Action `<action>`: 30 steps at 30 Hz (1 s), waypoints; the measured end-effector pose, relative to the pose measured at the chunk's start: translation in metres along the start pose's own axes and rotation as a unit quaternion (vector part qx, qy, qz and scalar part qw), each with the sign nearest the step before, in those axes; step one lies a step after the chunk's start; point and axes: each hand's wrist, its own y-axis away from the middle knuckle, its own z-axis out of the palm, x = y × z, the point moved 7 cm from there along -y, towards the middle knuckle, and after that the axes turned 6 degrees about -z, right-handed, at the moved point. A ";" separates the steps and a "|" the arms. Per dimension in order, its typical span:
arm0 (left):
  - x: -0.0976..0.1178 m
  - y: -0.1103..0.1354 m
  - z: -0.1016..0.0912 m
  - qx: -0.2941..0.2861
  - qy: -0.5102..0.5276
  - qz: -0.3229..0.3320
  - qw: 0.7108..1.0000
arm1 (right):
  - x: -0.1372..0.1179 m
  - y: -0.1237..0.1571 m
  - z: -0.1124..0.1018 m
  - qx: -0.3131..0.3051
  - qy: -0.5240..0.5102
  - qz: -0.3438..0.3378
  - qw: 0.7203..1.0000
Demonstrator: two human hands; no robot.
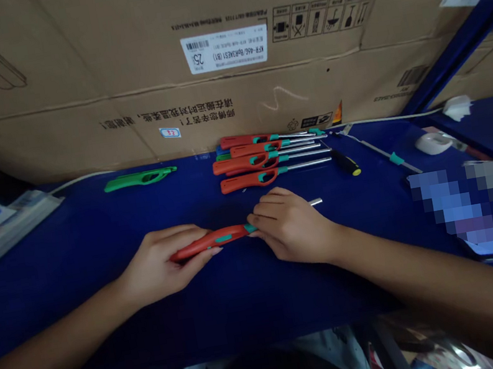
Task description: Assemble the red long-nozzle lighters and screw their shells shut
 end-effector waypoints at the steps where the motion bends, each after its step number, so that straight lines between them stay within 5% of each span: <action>1: 0.000 -0.001 0.000 -0.001 -0.004 0.000 1.000 | 0.003 0.000 0.001 0.000 -0.012 0.016 1.000; 7: -0.007 -0.009 -0.008 -0.014 -0.097 -0.022 0.995 | 0.026 0.002 0.013 0.005 -0.166 0.142 0.976; 11: -0.018 -0.014 -0.016 -0.031 -0.135 -0.043 0.989 | 0.034 0.003 0.010 0.021 -0.176 0.178 0.968; 16: -0.029 -0.016 -0.010 -0.102 -0.108 -0.034 0.988 | 0.036 0.004 0.006 0.002 -0.141 0.144 0.979; 26: -0.032 -0.007 0.000 -0.081 -0.087 -0.008 0.993 | 0.023 0.010 0.008 0.019 -0.078 0.093 0.992; 30: -0.031 -0.010 0.005 -0.097 -0.081 -0.031 0.991 | 0.031 0.008 0.017 -0.052 -0.089 0.126 0.987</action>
